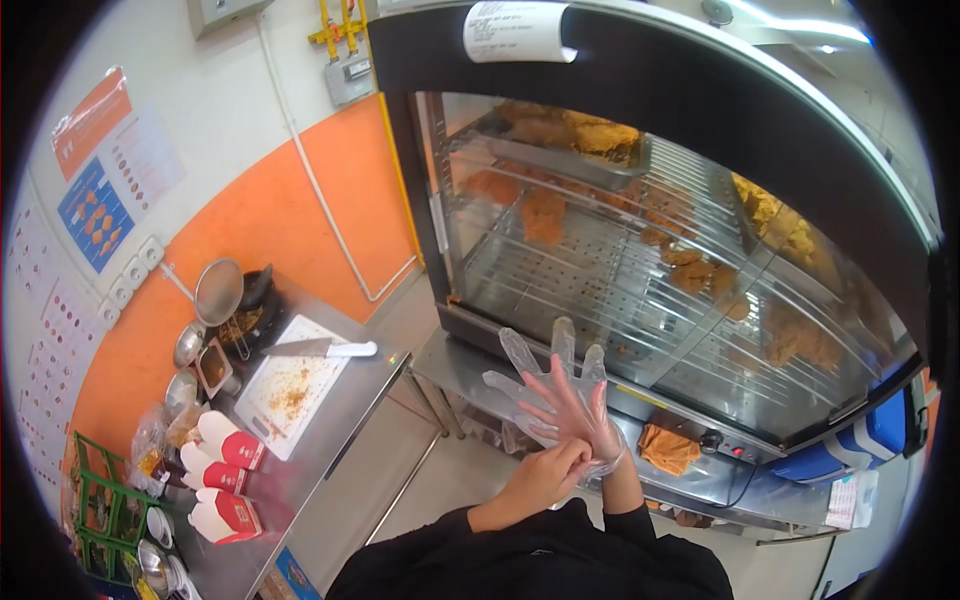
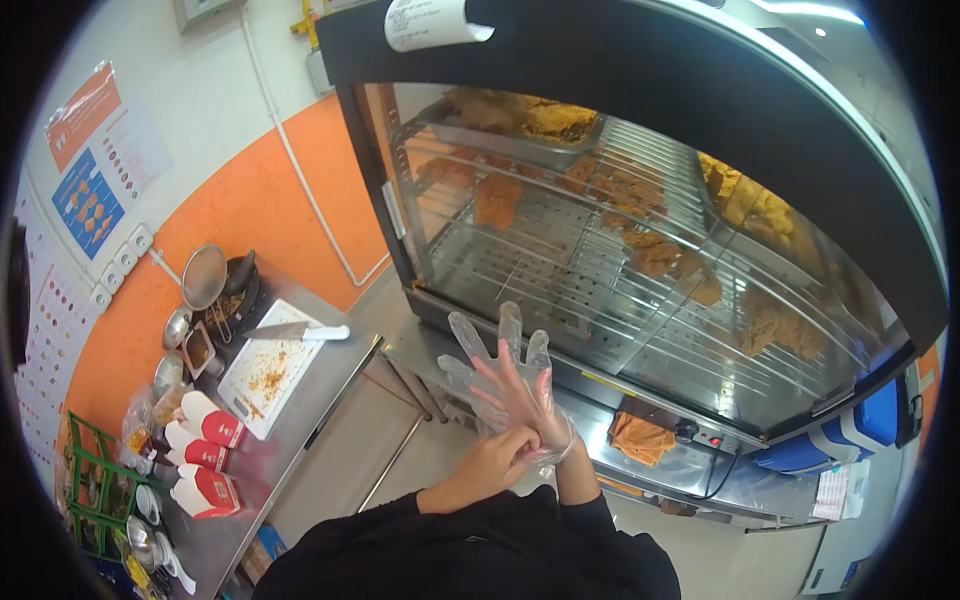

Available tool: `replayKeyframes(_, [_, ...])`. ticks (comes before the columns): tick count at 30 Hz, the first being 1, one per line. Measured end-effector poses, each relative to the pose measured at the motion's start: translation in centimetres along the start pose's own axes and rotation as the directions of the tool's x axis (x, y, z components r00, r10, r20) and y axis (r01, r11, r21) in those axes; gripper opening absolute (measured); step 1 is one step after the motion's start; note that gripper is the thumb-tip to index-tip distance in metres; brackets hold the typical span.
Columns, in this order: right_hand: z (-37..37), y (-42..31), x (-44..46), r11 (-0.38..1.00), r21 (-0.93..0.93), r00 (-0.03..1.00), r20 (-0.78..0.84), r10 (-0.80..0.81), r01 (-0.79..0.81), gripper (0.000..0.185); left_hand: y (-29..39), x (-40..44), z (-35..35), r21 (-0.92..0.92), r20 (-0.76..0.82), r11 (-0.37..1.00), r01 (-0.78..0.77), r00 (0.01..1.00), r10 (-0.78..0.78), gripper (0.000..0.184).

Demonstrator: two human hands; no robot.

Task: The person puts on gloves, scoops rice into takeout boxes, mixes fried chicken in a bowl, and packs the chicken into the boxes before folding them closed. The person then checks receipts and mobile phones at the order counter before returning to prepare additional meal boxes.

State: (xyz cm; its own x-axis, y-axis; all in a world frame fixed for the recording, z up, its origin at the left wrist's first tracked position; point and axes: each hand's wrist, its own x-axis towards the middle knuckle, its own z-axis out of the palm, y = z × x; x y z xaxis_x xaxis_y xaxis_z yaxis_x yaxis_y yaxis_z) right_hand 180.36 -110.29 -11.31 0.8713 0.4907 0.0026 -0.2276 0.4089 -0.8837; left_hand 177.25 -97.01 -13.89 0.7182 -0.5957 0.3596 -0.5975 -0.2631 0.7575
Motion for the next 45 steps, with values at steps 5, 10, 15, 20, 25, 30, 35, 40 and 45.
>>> replayKeyframes(5, [0.0, -0.9, 0.5, 0.931, 0.174, 0.938, -0.191, -0.287, 0.321, 0.091, 1.6, 0.4, -0.2, -0.161, 0.164, 0.984, -0.07, 0.982, 0.096, 0.012])
replayKeyframes(10, [-0.4, -0.2, 0.9, 0.314, 0.938, 0.955, -0.054, -0.292, 0.149, 0.095, 2.8, 0.6, -1.1, -0.131, 0.181, 0.947, -0.292, 0.932, 0.313, 0.012])
replayKeyframes(15, [2.8, -2.7, -0.2, 0.917, 0.051, 0.911, -0.149, -0.386, 0.397, 0.107, 5.1, 1.2, -3.3, -0.283, 0.281, 0.9, -0.331, 0.869, 0.408, 0.014])
replayKeyframes(20, [0.0, 1.0, 1.3, 0.768, -0.386, 0.82, -0.049, -0.57, 0.511, 0.1, 6.9, 8.5, -15.1, -0.206, -0.385, 0.862, -0.463, 0.848, 0.364, 0.035])
replayKeyframes(25, [-1.2, 2.4, 0.9, 0.886, -0.202, 0.898, -0.055, -0.436, 0.418, 0.086, 7.3, 23.9, -28.6, 0.037, -0.668, 0.932, -0.361, 0.684, 0.292, 0.074])
replayKeyframes(30, [-2.0, 2.6, 0.1, 0.962, -0.072, 0.964, -0.023, -0.264, 0.262, 0.069, 7.7, 28.1, -28.3, -0.098, -0.697, 0.867, -0.489, 0.655, 0.291, 0.065])
replayKeyframes(35, [-1.9, 1.8, -0.5, 0.929, -0.371, 0.997, 0.073, 0.026, 0.003, 0.06, 9.4, 18.5, -25.2, 0.211, -0.539, 0.788, -0.578, 0.604, 0.587, 0.036])
replayKeyframes(40, [2.6, 4.2, 2.2, 0.916, -0.373, 0.939, 0.239, 0.247, -0.145, 0.054, 8.3, -0.6, -23.4, 0.103, -0.269, 0.96, -0.26, 0.922, 0.278, 0.033])
replayKeyframes(45, [9.1, 12.6, 8.3, 0.617, -0.784, 0.49, 0.567, 0.662, 0.074, 0.052, 6.5, -21.6, -22.2, 0.176, -0.408, 0.94, 0.294, 0.891, -0.202, 0.042])
